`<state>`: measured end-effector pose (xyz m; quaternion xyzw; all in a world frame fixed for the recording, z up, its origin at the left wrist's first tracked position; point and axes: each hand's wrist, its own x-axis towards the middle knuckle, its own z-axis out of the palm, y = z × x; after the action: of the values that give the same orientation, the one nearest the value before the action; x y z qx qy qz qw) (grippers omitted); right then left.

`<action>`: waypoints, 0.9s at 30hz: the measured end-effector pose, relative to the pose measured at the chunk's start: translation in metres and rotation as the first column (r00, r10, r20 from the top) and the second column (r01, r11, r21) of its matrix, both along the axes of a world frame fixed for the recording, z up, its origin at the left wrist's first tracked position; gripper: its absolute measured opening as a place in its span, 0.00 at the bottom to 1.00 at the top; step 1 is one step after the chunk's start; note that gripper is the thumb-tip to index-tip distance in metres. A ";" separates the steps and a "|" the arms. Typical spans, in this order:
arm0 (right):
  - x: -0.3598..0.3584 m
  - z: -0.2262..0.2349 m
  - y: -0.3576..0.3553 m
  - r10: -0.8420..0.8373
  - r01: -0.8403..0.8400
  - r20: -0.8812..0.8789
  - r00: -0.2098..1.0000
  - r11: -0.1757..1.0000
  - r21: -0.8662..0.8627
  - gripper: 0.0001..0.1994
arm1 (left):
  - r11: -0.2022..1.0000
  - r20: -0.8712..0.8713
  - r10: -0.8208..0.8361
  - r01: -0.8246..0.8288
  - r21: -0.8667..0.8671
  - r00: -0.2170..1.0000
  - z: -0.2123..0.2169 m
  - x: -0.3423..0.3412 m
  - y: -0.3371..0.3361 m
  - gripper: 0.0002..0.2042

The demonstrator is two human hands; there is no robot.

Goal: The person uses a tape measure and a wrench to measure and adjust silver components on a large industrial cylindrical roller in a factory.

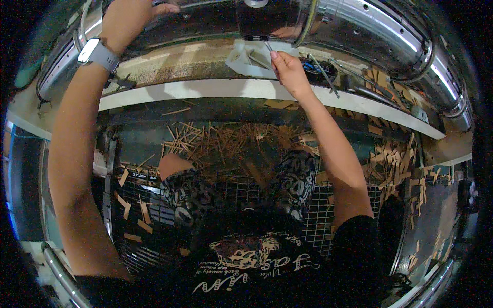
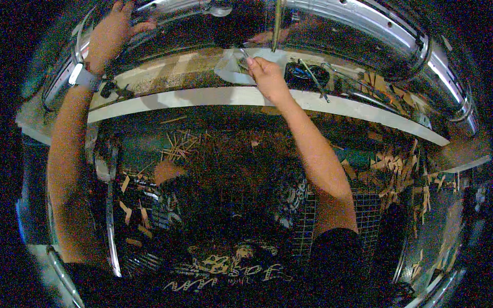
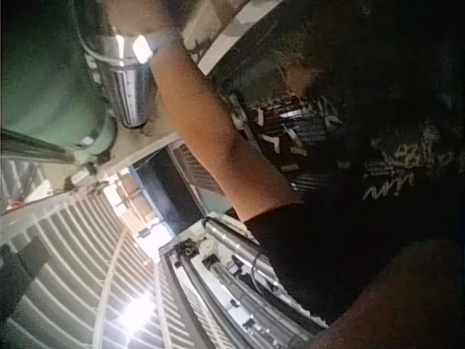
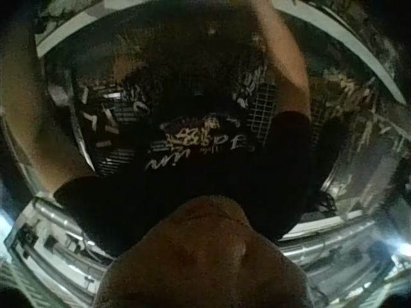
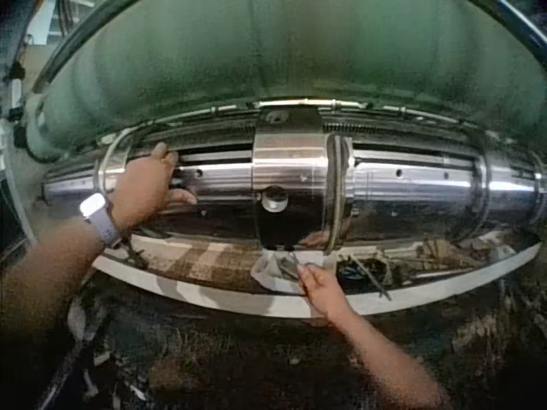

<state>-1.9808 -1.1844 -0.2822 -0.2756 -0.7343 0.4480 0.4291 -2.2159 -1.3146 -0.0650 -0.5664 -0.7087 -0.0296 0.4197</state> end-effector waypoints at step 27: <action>0.088 0.003 -0.140 0.388 -0.426 -0.192 0.901 0.873 -0.236 0.15 | 0.324 0.930 -0.271 0.933 -0.156 0.249 -0.130 0.167 -0.035 0.57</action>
<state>-1.8925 -1.3249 -0.2793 -0.1389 -0.6756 0.6430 0.3329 -2.0486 -1.3501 -0.1946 -0.8487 -0.4343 -0.1746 -0.2460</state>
